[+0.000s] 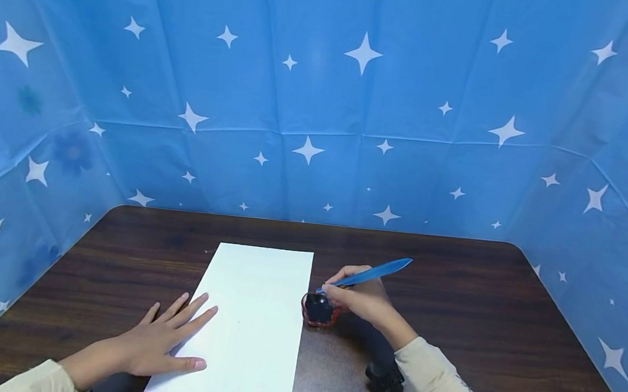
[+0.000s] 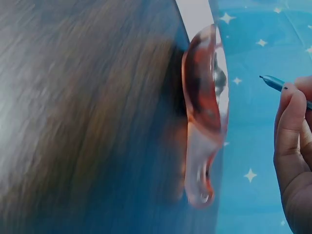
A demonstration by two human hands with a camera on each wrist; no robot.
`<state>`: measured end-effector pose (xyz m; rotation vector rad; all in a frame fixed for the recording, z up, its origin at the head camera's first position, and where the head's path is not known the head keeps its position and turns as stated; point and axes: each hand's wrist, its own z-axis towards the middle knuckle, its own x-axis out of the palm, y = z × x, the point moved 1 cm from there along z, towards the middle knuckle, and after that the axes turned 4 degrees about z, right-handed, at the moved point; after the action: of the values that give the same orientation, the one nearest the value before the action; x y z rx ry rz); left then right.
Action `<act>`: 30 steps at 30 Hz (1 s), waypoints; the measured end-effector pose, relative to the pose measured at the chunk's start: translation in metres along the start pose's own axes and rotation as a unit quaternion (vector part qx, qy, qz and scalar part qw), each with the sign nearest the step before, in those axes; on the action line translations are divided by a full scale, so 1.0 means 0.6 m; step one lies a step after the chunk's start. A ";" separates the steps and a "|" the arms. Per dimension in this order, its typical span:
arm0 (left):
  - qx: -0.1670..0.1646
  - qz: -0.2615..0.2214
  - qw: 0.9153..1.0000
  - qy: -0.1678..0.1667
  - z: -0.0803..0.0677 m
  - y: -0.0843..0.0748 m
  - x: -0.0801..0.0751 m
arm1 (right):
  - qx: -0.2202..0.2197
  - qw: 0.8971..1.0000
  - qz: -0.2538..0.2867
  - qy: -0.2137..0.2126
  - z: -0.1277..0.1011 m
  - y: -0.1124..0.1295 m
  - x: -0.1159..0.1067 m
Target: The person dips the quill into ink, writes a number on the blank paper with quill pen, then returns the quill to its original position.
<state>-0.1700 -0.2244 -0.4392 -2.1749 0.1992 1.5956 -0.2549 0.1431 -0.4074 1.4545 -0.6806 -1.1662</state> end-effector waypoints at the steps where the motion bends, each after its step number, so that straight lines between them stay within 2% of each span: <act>1: -0.001 0.002 1.000 0.001 0.000 0.000 0.000 | -0.003 1.000 0.001 0.001 0.002 0.001 0.003; 9: -0.003 0.006 1.000 0.002 0.002 -0.002 -0.004 | 0.003 1.000 0.001 0.009 0.021 0.016 0.027; 11: -0.002 0.006 1.000 0.002 0.002 -0.002 -0.004 | 0.016 1.000 0.002 0.015 0.026 0.020 0.033; 18: -0.004 0.007 1.000 0.004 0.002 -0.002 -0.003 | 0.051 0.996 0.070 0.037 0.038 0.031 0.057; 26: -0.004 0.007 1.000 0.001 -0.001 -0.002 -0.002 | 0.017 0.998 0.068 -0.005 0.060 0.036 0.092; 30: -0.005 0.007 1.000 0.001 0.000 -0.001 0.000 | 0.021 0.998 0.053 -0.036 0.070 0.039 0.113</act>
<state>-0.1701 -0.2241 -0.4391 -2.1871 0.2084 1.6048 -0.2654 0.0612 -0.4015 1.3995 -0.8267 -1.1322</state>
